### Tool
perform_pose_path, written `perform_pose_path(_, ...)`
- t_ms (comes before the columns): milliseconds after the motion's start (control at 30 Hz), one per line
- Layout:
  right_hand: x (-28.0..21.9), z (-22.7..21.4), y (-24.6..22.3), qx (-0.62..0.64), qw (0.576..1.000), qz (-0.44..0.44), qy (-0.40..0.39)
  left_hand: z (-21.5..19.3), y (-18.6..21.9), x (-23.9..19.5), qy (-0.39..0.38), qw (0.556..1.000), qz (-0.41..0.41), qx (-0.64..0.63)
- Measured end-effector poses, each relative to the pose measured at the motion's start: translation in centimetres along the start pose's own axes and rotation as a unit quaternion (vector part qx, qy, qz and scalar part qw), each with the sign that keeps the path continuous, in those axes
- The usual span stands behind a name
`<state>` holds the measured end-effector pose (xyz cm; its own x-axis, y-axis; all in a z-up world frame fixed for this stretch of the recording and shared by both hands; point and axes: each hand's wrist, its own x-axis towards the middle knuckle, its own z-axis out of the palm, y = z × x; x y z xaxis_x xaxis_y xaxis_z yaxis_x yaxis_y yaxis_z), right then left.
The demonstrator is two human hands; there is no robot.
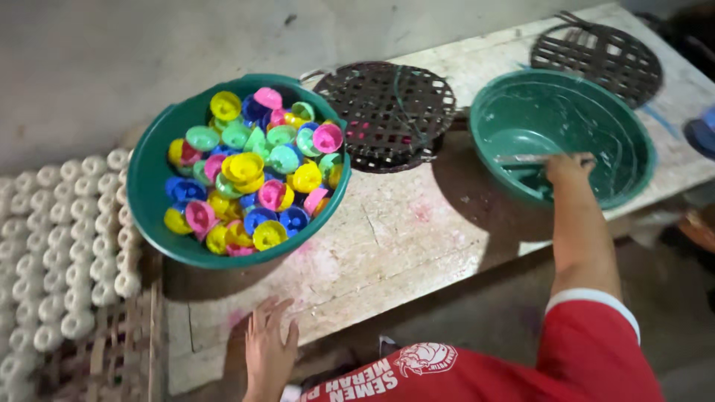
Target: The person arranges small white ring-shaped food items on a woven tray. They repeatedly pick up the items, place them into colorful plastic molds, and return them to the tray in organized rows. The person also moves a green basin filled with molds to the side.
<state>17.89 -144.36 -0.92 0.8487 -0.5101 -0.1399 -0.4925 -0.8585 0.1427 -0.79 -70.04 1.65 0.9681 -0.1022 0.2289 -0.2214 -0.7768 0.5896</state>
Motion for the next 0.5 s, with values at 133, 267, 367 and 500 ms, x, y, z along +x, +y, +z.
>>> perform_pose_path(133,-0.4,-0.4,2.9,-0.009,0.999,-0.012,0.039,-0.8,2.2,-0.9,-0.007,0.998,-0.060,0.009)
perform_pose_path(267,0.9,-1.3,2.6,0.027,0.993,-0.097,0.063,-1.0,3.6,-2.1,-0.027,0.988,-0.130,0.074)
perform_pose_path(367,1.7,1.4,0.9,-0.021,0.995,-0.102,-0.002,0.1,4.6,-2.0,-0.037,0.997,-0.068,0.020)
perform_pose_path(500,2.9,1.4,-0.5,-0.099,0.990,-0.062,-0.076,0.6,5.2,-1.6,-0.080,0.993,-0.083,-0.027)
